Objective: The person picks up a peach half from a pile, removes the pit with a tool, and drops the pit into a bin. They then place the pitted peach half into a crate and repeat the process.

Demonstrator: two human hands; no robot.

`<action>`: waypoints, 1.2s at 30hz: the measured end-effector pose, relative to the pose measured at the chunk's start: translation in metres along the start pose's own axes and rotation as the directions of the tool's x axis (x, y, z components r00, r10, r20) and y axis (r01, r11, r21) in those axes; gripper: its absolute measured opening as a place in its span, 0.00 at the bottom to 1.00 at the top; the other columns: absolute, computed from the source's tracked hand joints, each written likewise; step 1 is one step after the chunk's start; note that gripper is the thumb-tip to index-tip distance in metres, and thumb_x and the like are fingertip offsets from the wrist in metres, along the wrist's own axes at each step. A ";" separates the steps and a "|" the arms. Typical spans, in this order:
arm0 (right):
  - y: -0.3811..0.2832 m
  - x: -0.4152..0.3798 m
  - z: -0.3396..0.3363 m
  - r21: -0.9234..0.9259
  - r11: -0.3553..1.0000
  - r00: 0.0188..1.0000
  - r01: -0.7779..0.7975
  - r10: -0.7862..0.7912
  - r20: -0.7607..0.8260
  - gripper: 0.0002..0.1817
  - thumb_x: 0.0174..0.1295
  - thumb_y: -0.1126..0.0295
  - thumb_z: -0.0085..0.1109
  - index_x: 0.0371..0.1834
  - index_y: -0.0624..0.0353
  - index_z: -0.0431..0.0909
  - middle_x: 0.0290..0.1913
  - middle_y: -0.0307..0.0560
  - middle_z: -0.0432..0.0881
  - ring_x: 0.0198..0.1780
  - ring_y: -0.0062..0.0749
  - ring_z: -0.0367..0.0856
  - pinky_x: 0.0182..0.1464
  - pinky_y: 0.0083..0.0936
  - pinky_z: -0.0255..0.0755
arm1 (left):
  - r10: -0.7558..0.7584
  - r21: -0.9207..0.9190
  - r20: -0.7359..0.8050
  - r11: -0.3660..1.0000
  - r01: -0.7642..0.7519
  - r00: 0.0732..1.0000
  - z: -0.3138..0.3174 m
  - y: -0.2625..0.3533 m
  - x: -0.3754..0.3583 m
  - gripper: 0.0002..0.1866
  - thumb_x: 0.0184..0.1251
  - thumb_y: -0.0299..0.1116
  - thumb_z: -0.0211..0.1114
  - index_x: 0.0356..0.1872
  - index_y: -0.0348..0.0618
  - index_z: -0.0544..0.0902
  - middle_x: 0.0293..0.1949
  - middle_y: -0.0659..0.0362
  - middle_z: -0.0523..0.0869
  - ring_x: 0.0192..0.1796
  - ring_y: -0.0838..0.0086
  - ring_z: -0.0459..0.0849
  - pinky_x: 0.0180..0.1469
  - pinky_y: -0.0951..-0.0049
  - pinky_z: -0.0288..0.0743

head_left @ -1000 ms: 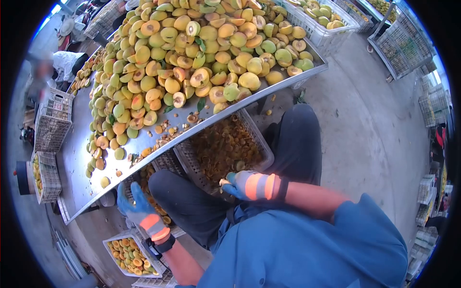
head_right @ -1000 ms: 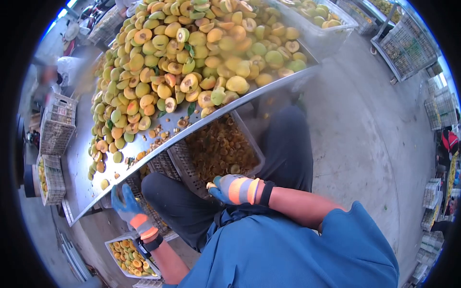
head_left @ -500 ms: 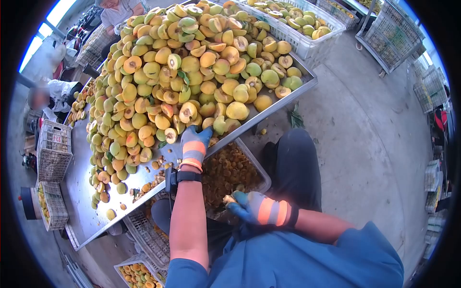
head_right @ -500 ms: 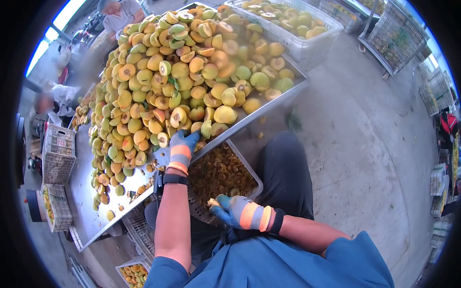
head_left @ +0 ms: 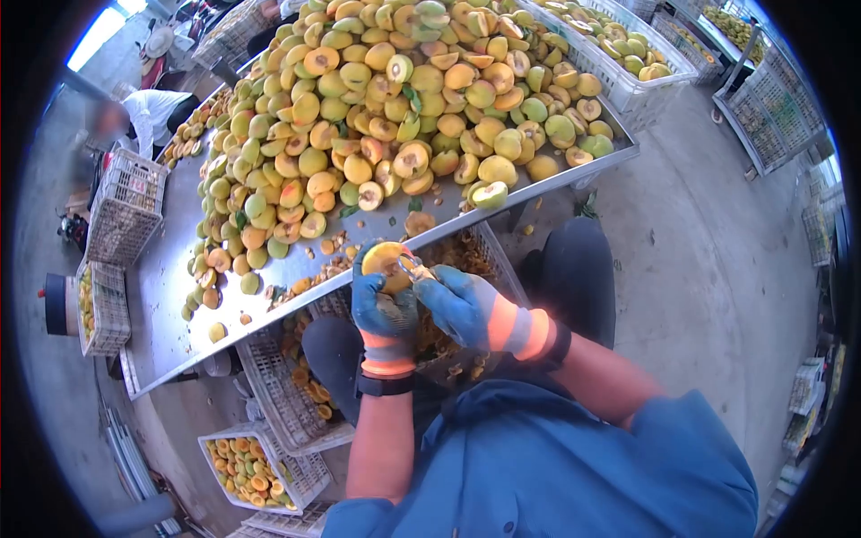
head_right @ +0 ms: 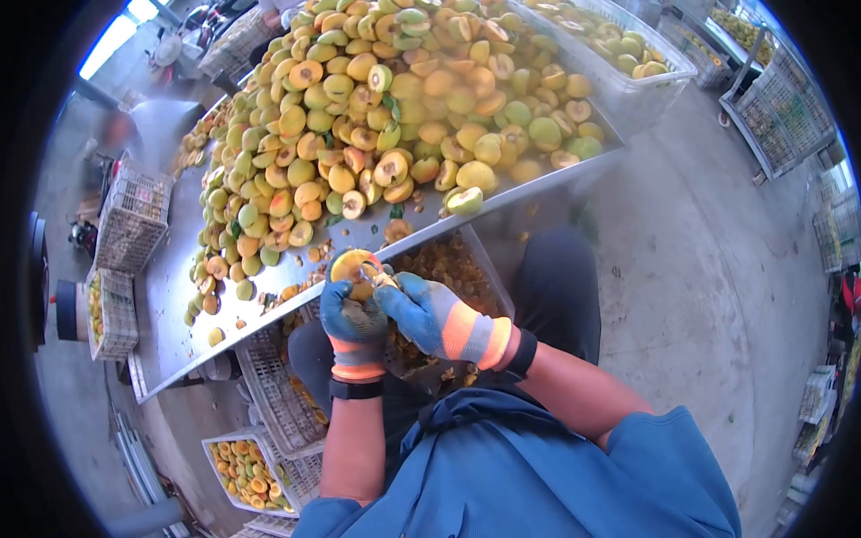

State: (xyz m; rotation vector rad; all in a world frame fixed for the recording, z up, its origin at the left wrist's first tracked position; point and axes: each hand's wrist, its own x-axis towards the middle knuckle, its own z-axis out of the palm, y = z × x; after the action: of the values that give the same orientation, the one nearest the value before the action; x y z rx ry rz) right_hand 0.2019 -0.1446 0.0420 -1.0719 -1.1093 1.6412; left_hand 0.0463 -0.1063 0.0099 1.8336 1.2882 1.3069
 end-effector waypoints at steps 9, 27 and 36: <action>0.042 -0.017 0.013 -0.542 0.805 0.970 0.244 -0.211 0.123 0.19 0.81 0.60 0.49 0.61 0.63 0.78 0.46 0.63 0.86 0.46 0.57 0.87 0.47 0.45 0.80 | -0.585 -0.970 0.169 0.042 0.238 0.793 0.000 0.013 -0.046 0.19 0.70 0.38 0.52 0.57 0.43 0.74 0.57 0.43 0.83 0.60 0.48 0.83 0.65 0.48 0.79; 0.027 -0.029 0.036 0.047 0.970 0.968 -0.239 0.234 0.094 0.22 0.81 0.52 0.50 0.55 0.62 0.81 0.36 0.40 0.83 0.36 0.22 0.79 0.38 0.25 0.74 | -0.593 -0.970 0.087 0.132 0.203 0.801 0.004 0.011 -0.059 0.16 0.78 0.42 0.55 0.56 0.44 0.78 0.49 0.52 0.84 0.51 0.58 0.85 0.53 0.55 0.86; 0.020 -0.021 0.025 -0.082 0.933 0.883 -0.349 0.357 0.304 0.20 0.80 0.53 0.48 0.42 0.59 0.79 0.30 0.40 0.79 0.30 0.24 0.76 0.31 0.25 0.70 | -0.563 -0.962 0.075 0.177 0.209 0.823 0.003 0.004 -0.058 0.25 0.81 0.58 0.55 0.56 0.45 0.76 0.49 0.53 0.83 0.45 0.62 0.84 0.46 0.61 0.85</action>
State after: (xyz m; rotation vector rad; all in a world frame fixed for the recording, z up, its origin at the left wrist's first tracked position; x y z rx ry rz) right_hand 0.1798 -0.1748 0.0326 -1.1009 -1.1873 2.1539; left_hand 0.0460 -0.1608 -0.0112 0.3567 0.6571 1.5392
